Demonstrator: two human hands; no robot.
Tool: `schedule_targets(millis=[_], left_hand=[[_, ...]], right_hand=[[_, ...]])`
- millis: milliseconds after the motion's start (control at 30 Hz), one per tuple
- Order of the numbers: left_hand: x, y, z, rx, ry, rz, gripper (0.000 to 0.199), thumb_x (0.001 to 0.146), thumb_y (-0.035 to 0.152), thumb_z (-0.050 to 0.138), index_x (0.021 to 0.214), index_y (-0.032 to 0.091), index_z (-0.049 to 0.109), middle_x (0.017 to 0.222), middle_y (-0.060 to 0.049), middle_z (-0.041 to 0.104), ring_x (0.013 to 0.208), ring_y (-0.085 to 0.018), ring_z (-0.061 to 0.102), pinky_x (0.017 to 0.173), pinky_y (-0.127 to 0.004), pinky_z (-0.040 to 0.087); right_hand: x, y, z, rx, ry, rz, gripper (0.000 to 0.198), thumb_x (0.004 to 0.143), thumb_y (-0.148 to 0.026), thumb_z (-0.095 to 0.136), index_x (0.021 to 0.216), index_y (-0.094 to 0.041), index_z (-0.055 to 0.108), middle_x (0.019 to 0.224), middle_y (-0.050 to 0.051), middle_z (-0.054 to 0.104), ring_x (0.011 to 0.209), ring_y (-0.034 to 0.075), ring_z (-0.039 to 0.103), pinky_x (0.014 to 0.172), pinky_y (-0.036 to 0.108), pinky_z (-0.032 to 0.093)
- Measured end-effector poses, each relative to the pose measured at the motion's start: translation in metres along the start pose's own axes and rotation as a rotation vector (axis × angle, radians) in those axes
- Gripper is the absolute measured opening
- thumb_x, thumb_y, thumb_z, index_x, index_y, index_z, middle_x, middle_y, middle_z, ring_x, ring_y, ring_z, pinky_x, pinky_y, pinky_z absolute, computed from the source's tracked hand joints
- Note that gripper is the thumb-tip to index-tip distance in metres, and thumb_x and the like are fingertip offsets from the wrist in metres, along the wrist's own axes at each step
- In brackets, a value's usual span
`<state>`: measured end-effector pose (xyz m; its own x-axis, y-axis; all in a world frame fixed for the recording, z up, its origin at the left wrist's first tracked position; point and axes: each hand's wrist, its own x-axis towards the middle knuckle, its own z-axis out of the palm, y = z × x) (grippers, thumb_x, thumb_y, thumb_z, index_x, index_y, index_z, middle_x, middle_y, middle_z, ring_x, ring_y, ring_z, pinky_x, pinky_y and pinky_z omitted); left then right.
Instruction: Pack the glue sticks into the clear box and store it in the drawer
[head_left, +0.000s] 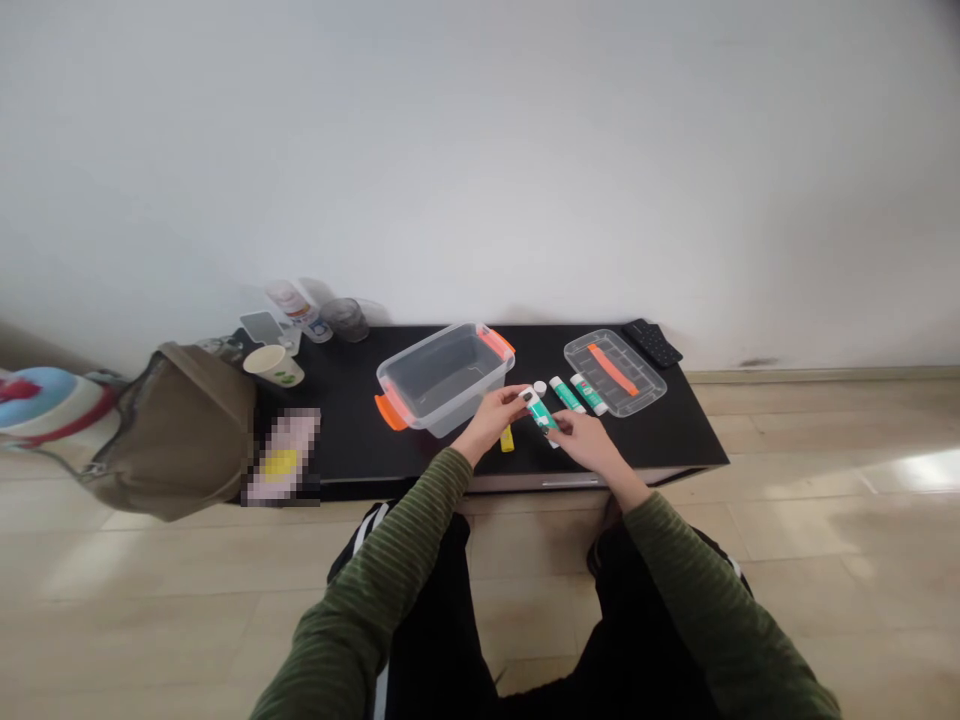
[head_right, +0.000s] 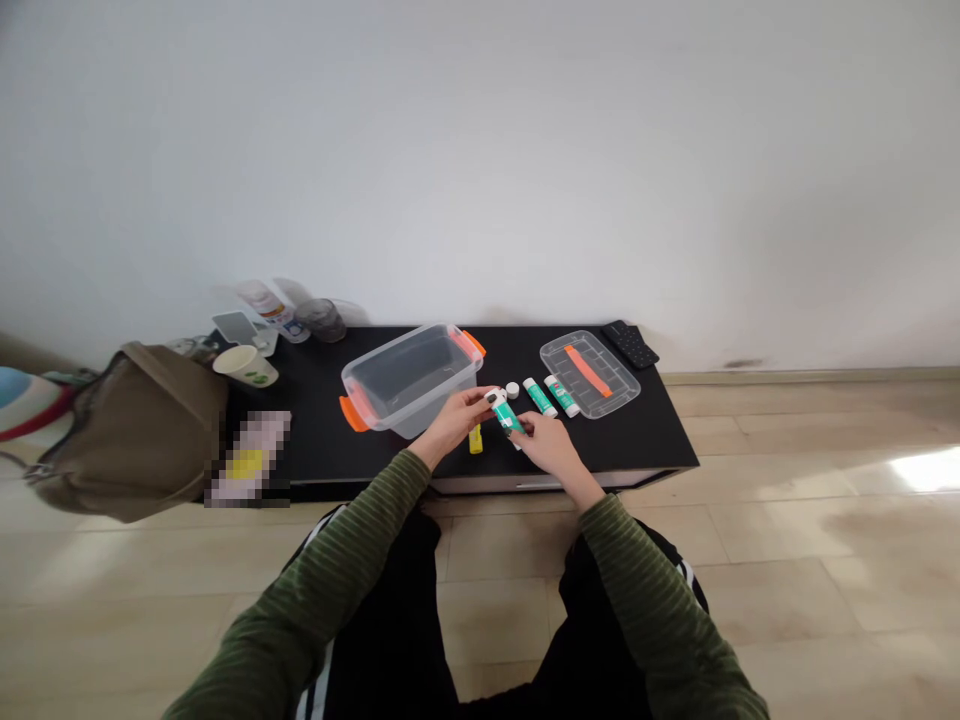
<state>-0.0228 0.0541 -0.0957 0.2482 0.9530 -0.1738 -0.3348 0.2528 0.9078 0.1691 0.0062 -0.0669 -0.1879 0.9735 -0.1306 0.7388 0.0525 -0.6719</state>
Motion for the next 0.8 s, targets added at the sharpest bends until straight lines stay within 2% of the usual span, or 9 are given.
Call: schedule_targets(millis=[100, 200, 300, 400, 600, 800], left_hand=[[0.008, -0.006, 0.003, 0.242, 0.062, 0.040, 0.024, 0.079, 0.026, 0.079, 0.101, 0.017, 0.077, 0.099, -0.010, 0.075, 0.094, -0.024, 0.067, 0.102, -0.046, 0.048], [0.017, -0.009, 0.010, 0.471, 0.166, 0.166, 0.021, 0.077, 0.016, 0.075, 0.097, 0.022, 0.078, 0.108, -0.010, 0.073, 0.109, -0.029, 0.062, 0.114, -0.048, 0.038], [0.025, -0.010, 0.016, 0.535, 0.195, 0.262, 0.025, 0.075, 0.009, 0.069, 0.095, 0.023, 0.077, 0.120, -0.011, 0.070, 0.126, -0.031, 0.054, 0.121, -0.045, 0.028], [0.033, -0.014, 0.020, 0.623, 0.187, 0.257, 0.023, 0.076, 0.008, 0.064, 0.091, 0.021, 0.074, 0.121, -0.012, 0.068, 0.129, -0.031, 0.050, 0.122, -0.044, 0.024], [0.043, -0.019, 0.023, 0.929, 0.214, 0.176, 0.013, 0.074, 0.006, 0.064, 0.079, 0.018, 0.067, 0.103, -0.015, 0.068, 0.120, -0.033, 0.055, 0.114, -0.043, 0.030], [0.046, -0.017, 0.028, 1.146, 0.238, 0.150, 0.018, 0.082, 0.005, 0.054, 0.087, 0.015, 0.068, 0.099, -0.017, 0.065, 0.112, -0.031, 0.059, 0.102, -0.040, 0.039]], right_hand=[[0.004, -0.004, 0.006, -0.167, -0.055, 0.067, 0.019, 0.090, -0.037, 0.064, 0.097, -0.021, 0.070, 0.092, 0.004, 0.076, 0.087, 0.020, 0.070, 0.073, 0.026, 0.045], [0.009, -0.009, 0.010, -0.310, -0.078, 0.128, 0.024, 0.091, -0.042, 0.062, 0.097, -0.019, 0.068, 0.095, 0.009, 0.075, 0.092, 0.024, 0.070, 0.074, 0.028, 0.045], [0.011, -0.012, 0.013, -0.385, -0.124, 0.163, 0.027, 0.091, -0.043, 0.062, 0.100, -0.017, 0.068, 0.102, 0.013, 0.075, 0.098, 0.027, 0.070, 0.077, 0.030, 0.046], [0.011, -0.013, 0.015, -0.450, -0.148, 0.195, 0.030, 0.091, -0.040, 0.060, 0.106, -0.015, 0.067, 0.108, 0.018, 0.073, 0.102, 0.030, 0.070, 0.079, 0.033, 0.048], [0.011, -0.015, 0.026, -0.521, -0.141, 0.206, 0.035, 0.092, -0.038, 0.061, 0.116, -0.013, 0.061, 0.113, 0.021, 0.071, 0.105, 0.033, 0.070, 0.082, 0.037, 0.051], [0.015, -0.019, 0.037, -0.526, -0.099, 0.184, 0.036, 0.093, -0.036, 0.062, 0.120, -0.014, 0.057, 0.121, 0.020, 0.066, 0.105, 0.030, 0.070, 0.082, 0.035, 0.051]])
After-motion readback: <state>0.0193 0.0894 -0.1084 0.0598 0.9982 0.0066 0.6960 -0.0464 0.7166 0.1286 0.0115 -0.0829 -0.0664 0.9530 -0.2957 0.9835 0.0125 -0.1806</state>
